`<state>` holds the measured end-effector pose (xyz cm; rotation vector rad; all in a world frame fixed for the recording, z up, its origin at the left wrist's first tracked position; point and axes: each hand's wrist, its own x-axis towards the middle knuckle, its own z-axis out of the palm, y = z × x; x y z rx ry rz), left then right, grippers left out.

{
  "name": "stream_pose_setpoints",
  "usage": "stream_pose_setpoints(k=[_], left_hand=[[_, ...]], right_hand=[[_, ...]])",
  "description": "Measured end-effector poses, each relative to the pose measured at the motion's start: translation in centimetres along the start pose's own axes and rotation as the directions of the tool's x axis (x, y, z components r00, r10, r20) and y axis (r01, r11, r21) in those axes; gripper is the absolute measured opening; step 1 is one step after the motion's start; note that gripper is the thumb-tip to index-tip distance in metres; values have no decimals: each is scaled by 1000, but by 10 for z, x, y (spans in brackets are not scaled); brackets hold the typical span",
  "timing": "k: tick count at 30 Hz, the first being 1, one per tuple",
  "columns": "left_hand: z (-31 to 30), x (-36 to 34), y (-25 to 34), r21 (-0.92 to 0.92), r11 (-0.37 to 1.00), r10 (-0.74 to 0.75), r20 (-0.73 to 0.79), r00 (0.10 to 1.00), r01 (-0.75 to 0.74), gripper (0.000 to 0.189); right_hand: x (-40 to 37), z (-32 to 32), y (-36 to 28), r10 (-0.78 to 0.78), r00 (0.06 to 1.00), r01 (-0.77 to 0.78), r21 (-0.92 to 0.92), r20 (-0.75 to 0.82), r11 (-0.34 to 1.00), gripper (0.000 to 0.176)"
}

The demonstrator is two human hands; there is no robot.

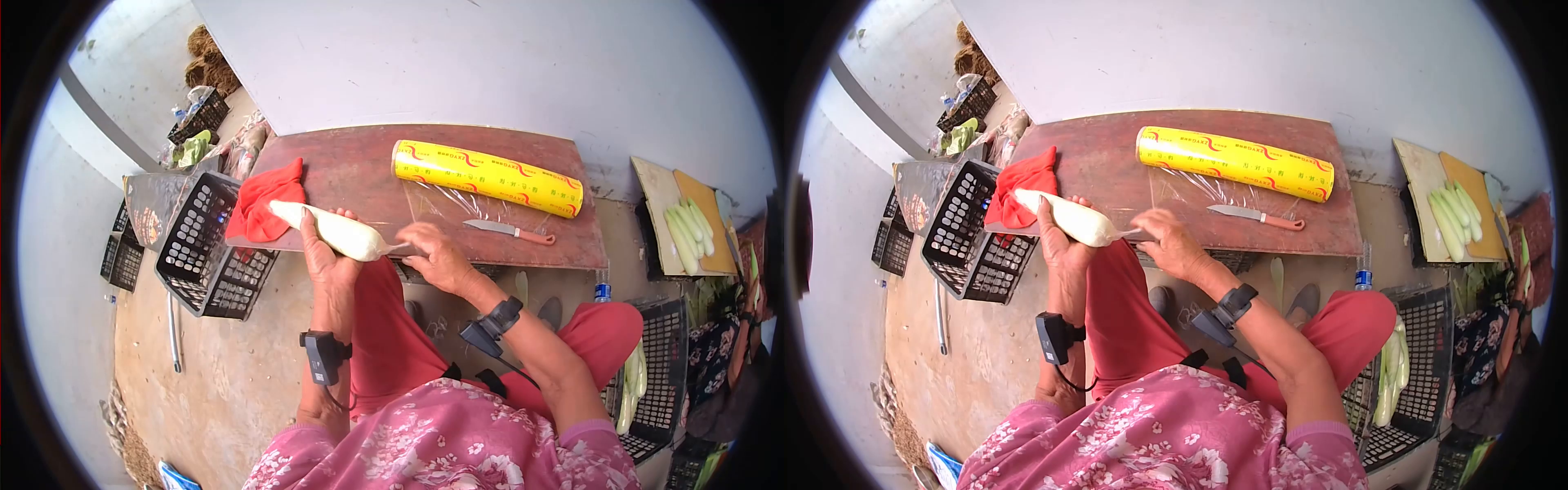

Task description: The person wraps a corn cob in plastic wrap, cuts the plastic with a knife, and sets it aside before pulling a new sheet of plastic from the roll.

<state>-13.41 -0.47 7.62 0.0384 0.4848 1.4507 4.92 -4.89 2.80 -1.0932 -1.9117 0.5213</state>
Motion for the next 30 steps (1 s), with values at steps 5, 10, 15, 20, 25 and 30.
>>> stream_pose_setpoints(k=[5,10,15,20,25,30], left_hand=[[1,0,8,28,996,81,79,994,-84,46],[8,-6,-2,85,982,156,135,979,-168,55],[3,-10,-3,219,961,115,250,961,-171,58],[-2,-13,1,329,941,-25,306,952,-81,53],[-12,-3,-11,370,926,53,78,996,-78,41],[-23,-10,-8,306,951,47,-3,999,-44,38]], right_hand=[[6,-16,-51,-36,964,22,-54,-263,998,73],[17,14,-60,15,991,7,163,-134,987,71],[23,16,-40,91,995,-85,159,-32,984,61],[18,11,-26,64,998,-64,9,28,998,47],[10,14,-13,145,968,-147,-6,206,989,35],[-21,-8,10,-76,978,8,-325,-196,946,39]])
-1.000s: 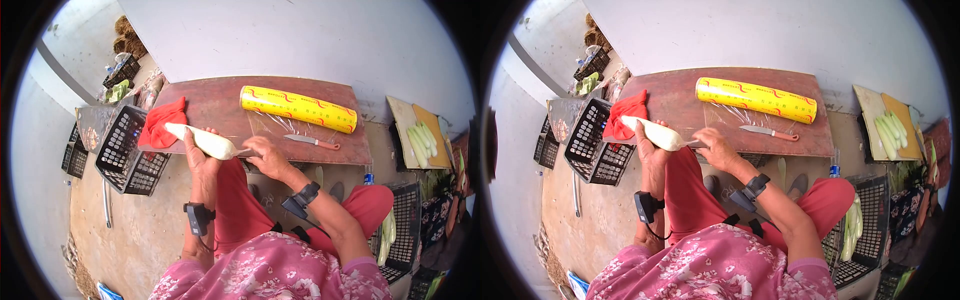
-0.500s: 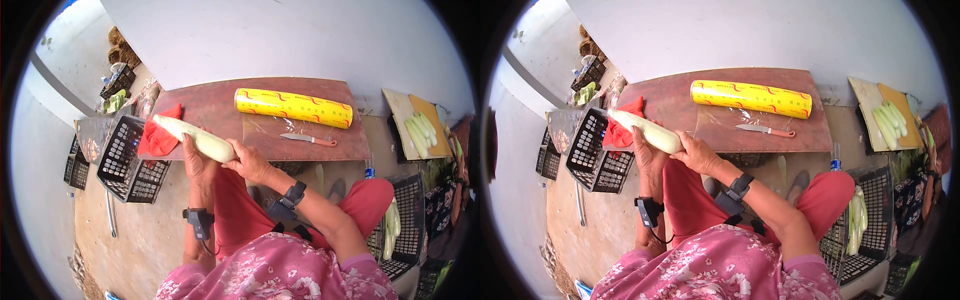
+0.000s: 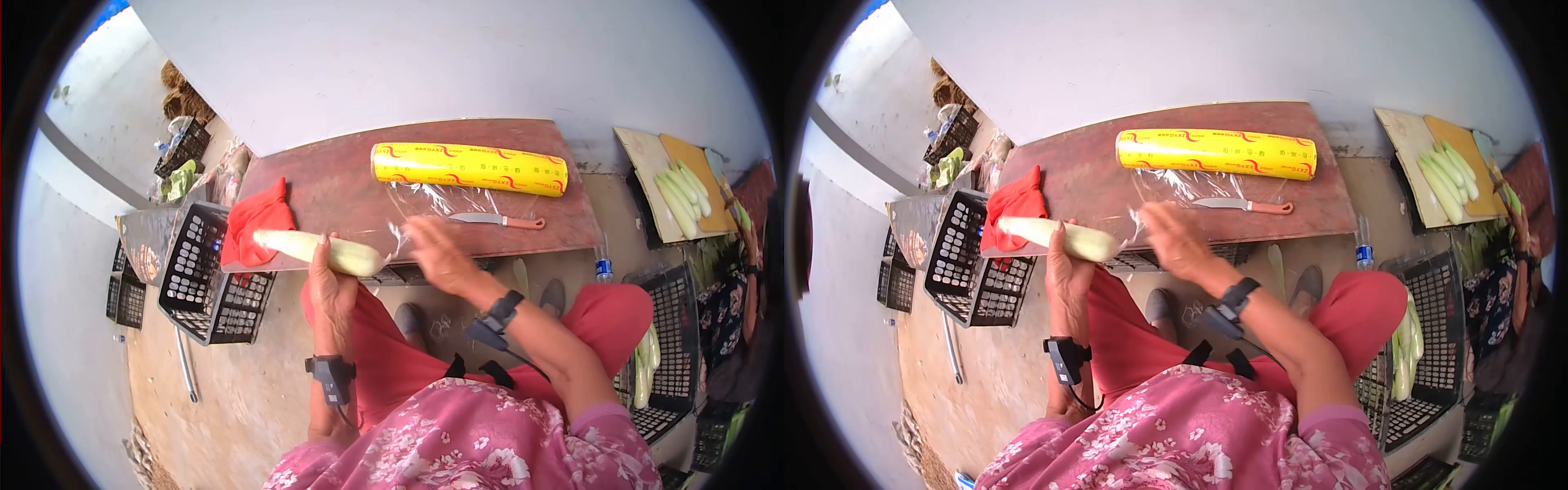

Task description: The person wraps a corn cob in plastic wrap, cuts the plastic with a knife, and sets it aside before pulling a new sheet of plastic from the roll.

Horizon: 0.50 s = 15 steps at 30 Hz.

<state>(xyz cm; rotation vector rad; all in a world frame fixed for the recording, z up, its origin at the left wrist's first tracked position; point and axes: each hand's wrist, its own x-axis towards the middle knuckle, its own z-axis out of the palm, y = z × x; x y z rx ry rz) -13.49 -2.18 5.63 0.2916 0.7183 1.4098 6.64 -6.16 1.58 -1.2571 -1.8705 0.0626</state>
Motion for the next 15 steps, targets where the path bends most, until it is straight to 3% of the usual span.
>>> stream_pose_setpoints(k=[3,6,10,12,15], left_hand=[[-40,9,-9,-64,998,3,23,1000,-2,36],[-54,4,-14,-178,983,-53,7,999,54,32],[-62,3,-18,-296,949,-109,15,994,109,31],[-60,9,-20,-355,933,-82,-59,995,56,31],[-56,18,-21,-401,916,-37,-143,989,-24,32]], right_hand=[[-21,-42,44,234,972,-231,-299,-25,926,29],[-53,-73,89,456,890,-376,-610,-26,698,34],[-59,-100,113,568,815,-436,-523,115,732,29],[-58,-104,118,584,791,-441,-492,181,750,25],[-59,-111,102,519,834,-337,-574,187,746,17]])
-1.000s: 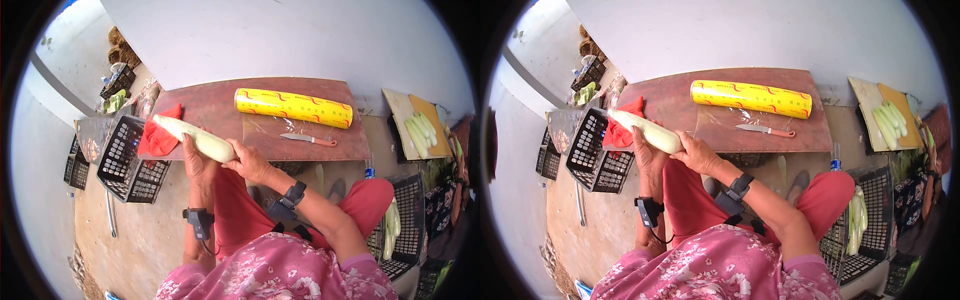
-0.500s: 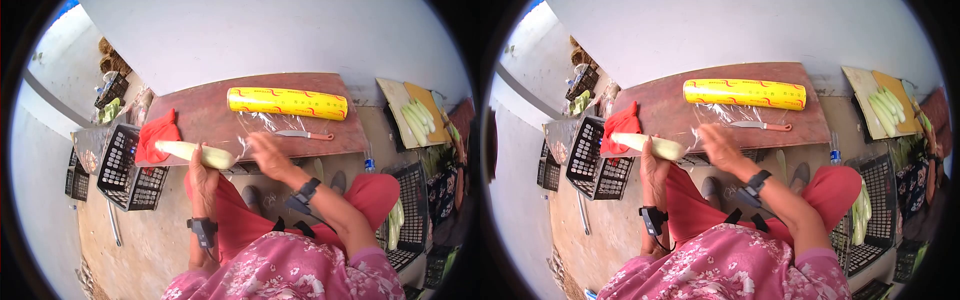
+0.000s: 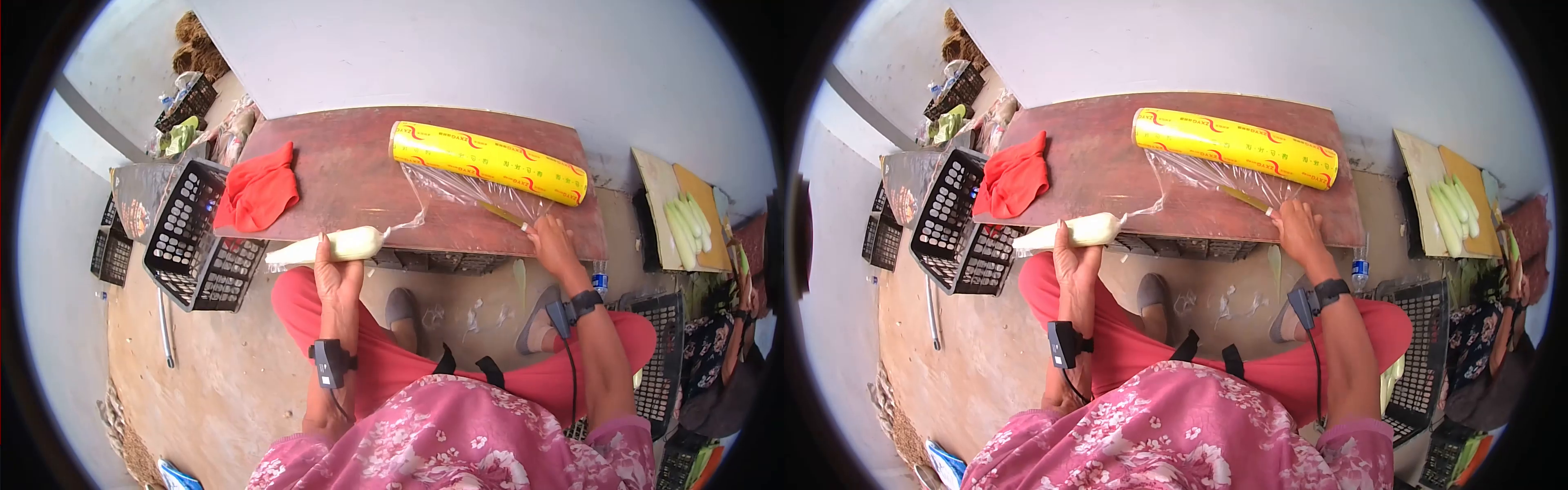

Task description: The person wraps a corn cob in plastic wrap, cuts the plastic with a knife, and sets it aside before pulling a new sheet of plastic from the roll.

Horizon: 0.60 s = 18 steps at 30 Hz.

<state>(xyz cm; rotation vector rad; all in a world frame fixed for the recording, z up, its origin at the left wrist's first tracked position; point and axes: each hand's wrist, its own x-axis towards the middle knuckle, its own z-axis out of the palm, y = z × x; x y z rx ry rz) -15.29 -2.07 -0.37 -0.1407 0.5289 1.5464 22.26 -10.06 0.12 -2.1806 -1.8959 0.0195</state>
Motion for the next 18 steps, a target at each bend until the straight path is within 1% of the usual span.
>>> stream_pose_setpoints(k=[3,6,7,9,11,13,14,15,16,17,18], left_hand=[[-4,6,2,-10,999,36,-2,999,-36,35],[-16,12,2,-5,999,36,19,999,-36,37],[-20,13,1,4,999,45,24,999,-45,38],[-24,14,-1,24,997,67,23,998,-67,40],[-22,15,-4,46,995,92,17,996,-93,41],[-24,20,-8,65,989,135,17,991,-136,39],[-26,22,-9,75,984,160,16,987,-161,39],[-28,22,-8,91,982,165,37,986,-168,39],[-31,23,-9,108,978,171,57,984,-176,40],[-32,23,-9,122,975,176,78,981,-185,41],[-31,21,-8,142,970,188,82,979,-198,41]], right_hand=[[-10,-4,20,-69,994,53,185,81,981,14],[-27,-23,29,-89,987,74,116,137,990,15],[-31,-31,18,-17,997,0,243,69,970,16],[-37,-40,-15,153,987,-115,489,-38,865,17],[-37,-24,-47,180,974,-228,662,141,714,17],[-36,-30,-114,73,978,-189,672,197,716,19],[-36,-13,-132,-16,982,-115,658,190,744,21],[-35,-9,-159,-62,995,-1,664,72,748,20],[-32,2,-177,-114,993,108,714,-40,692,25],[-26,22,-186,-194,964,267,645,-184,716,34],[-23,26,-196,-208,969,245,603,-131,759,37]])
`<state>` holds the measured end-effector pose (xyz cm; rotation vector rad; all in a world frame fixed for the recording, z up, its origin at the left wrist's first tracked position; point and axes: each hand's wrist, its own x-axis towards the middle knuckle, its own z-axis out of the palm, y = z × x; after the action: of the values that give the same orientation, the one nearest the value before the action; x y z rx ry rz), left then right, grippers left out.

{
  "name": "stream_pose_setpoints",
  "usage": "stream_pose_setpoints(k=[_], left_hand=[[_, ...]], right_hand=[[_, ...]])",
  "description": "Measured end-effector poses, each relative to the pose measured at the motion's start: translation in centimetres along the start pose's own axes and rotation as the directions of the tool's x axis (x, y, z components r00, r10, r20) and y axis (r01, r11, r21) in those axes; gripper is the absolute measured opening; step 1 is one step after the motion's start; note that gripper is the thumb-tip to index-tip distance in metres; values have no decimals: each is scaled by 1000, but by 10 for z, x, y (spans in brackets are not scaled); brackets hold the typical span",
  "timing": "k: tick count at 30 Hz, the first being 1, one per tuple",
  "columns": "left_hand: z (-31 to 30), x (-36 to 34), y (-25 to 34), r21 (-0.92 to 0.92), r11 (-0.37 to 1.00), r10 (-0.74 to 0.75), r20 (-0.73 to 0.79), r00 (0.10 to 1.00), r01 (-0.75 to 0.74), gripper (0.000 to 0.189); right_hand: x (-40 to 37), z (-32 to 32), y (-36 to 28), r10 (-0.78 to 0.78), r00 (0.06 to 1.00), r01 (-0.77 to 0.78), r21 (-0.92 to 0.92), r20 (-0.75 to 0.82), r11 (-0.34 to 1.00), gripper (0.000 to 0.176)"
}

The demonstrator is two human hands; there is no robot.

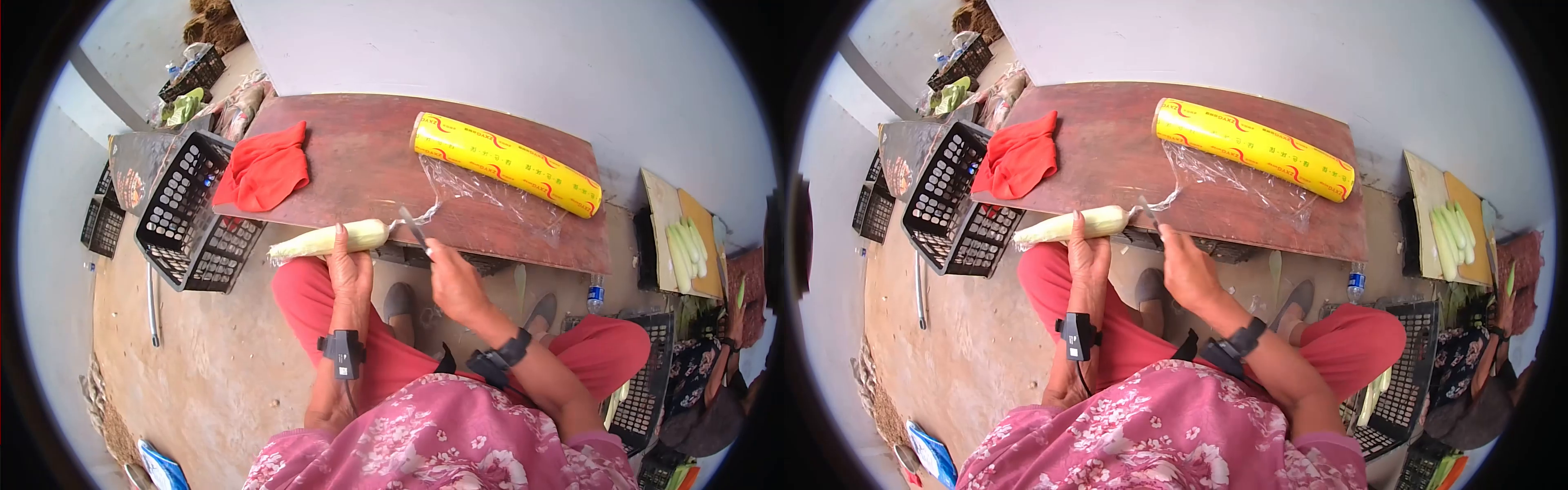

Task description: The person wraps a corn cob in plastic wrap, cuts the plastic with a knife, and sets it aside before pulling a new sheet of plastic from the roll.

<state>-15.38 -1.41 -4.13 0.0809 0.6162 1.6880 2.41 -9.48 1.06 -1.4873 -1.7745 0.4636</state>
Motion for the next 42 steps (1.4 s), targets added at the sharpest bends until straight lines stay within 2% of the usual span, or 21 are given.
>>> stream_pose_setpoints(k=[3,9,13,18,21,24,28,30,33,36,37,39,42], left_hand=[[4,-5,4,55,998,32,11,999,-33,40],[6,-12,9,124,989,71,62,996,-78,39],[6,-11,7,175,979,91,76,993,-103,39],[9,0,18,107,984,142,15,990,-143,36],[19,9,34,87,994,68,46,997,-72,34],[34,11,44,91,990,97,124,988,-108,35],[36,4,36,100,988,116,41,992,-119,39],[20,2,27,214,963,159,44,986,-165,45],[7,-4,15,302,931,202,45,978,-206,44],[10,-4,11,86,995,46,-42,998,-42,43],[12,-1,9,49,998,43,-12,999,-42,44],[19,6,5,-27,999,41,49,998,-40,45],[27,13,-4,-76,995,69,-30,997,-71,47]], right_hand=[[10,18,-11,111,985,-89,-158,133,983,43],[16,30,-14,150,961,-82,-277,233,957,47],[16,44,-8,117,961,-23,-351,249,936,50],[16,41,-14,61,956,64,-407,287,911,53],[6,27,-18,44,941,99,-396,336,913,53],[-9,17,-15,68,939,79,-404,338,911,54],[-24,10,-8,111,943,24,-395,314,918,54],[-27,3,-8,155,933,-20,-383,326,924,52],[-16,2,1,57,985,-38,-118,160,992,49],[-1,1,-13,79,995,-78,31,-64,997,46],[4,2,-14,105,992,-102,49,-64,994,45],[15,3,-17,52,994,-51,19,-95,999,45],[21,13,-17,19,995,-22,-31,-100,999,47]])
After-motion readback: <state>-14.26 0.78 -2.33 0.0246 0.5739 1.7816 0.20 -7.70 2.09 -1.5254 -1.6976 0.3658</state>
